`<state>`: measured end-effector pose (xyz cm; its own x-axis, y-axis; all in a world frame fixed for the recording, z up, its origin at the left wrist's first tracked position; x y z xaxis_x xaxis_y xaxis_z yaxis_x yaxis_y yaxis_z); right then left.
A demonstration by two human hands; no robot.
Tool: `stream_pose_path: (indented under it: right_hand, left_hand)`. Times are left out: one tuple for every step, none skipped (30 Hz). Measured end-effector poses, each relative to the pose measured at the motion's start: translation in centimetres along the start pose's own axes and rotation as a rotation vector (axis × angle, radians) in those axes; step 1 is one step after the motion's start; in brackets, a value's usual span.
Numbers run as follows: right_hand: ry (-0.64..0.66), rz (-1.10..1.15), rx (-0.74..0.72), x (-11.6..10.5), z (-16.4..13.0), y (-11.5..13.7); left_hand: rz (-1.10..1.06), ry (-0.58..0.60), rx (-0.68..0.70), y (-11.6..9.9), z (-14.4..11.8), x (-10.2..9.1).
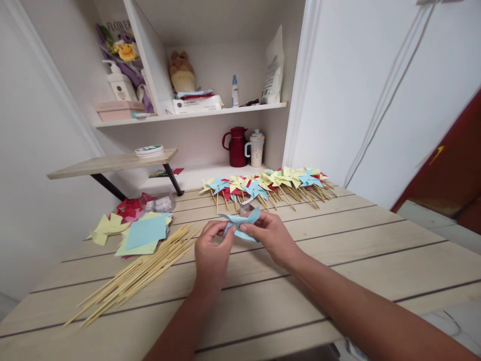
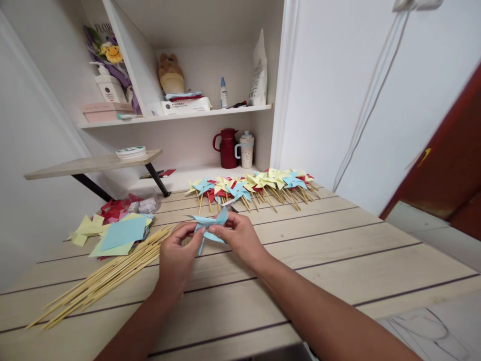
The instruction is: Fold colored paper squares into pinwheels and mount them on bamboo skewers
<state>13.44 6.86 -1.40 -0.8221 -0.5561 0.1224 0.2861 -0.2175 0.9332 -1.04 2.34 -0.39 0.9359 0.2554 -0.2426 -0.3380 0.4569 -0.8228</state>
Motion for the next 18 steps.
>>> stream_pose_path:
  right_hand:
    - [0.000,-0.008,0.002,-0.03,0.00,-0.04]
    - [-0.002,-0.020,0.004,-0.08,0.00,-0.08]
    - [-0.005,-0.037,0.007,-0.13,-0.02,-0.10]
    - [-0.009,-0.056,0.007,-0.18,-0.05,-0.08]
    - [-0.009,-0.074,0.006,-0.21,-0.08,-0.02]
    - [-0.004,-0.089,0.003,-0.20,-0.11,0.08]
    - [0.002,-0.103,-0.003,-0.17,-0.15,0.21]
    - [0.010,-0.115,-0.008,-0.12,-0.18,0.36]
    - [0.015,-0.125,-0.014,-0.06,-0.20,0.52]
    - [0.018,-0.134,-0.019,0.00,-0.21,0.67]
    - [0.019,-0.142,-0.021,0.05,-0.21,0.78]
    - [0.016,-0.145,-0.021,0.09,-0.19,0.84]
    - [0.014,-0.140,-0.018,0.11,-0.17,0.84]
    - [0.013,-0.124,-0.014,0.12,-0.14,0.79]
    - [0.010,-0.097,-0.008,0.11,-0.11,0.69]
    - [0.008,-0.062,0.000,0.10,-0.08,0.56]
    - [0.005,-0.023,0.008,0.08,-0.06,0.43]
    - [0.002,0.013,0.016,0.06,-0.04,0.32]
  left_hand:
    - [-0.004,-0.001,0.006,0.00,0.01,-0.03]
    - [-0.007,0.003,0.008,0.01,0.03,-0.04]
    - [-0.008,0.012,0.007,0.04,0.05,-0.03]
    - [-0.005,0.025,0.001,0.07,0.07,-0.01]
    - [0.001,0.039,-0.008,0.09,0.09,0.01]
    - [0.012,0.052,-0.015,0.10,0.10,0.04]
    - [0.029,0.062,-0.019,0.07,0.09,0.06]
    - [0.047,0.067,-0.020,0.01,0.08,0.07]
    - [0.066,0.066,-0.015,-0.06,0.06,0.08]
    - [0.082,0.062,-0.009,-0.15,0.02,0.08]
    - [0.096,0.054,-0.002,-0.23,-0.02,0.07]
    - [0.108,0.045,0.005,-0.31,-0.06,0.08]
    - [0.116,0.034,0.012,-0.38,-0.10,0.07]
    - [0.120,0.023,0.022,-0.44,-0.13,0.08]
    - [0.118,0.015,0.035,-0.49,-0.15,0.09]
    - [0.109,0.011,0.046,-0.53,-0.16,0.11]
    - [0.093,0.012,0.056,-0.55,-0.15,0.13]
    - [0.073,0.018,0.059,-0.55,-0.12,0.15]
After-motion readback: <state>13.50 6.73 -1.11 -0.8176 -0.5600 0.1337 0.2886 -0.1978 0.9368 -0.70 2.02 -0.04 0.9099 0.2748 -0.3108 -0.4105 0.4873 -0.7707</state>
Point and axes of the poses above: each hand's wrist, its own z-axis towards the middle knuckle, its own x-axis out of the palm, y = z × x, the point moved 3 cm from there along z, towards the middle knuckle, and after that the axes turned 14 degrees about y, right-handed, at the moved point
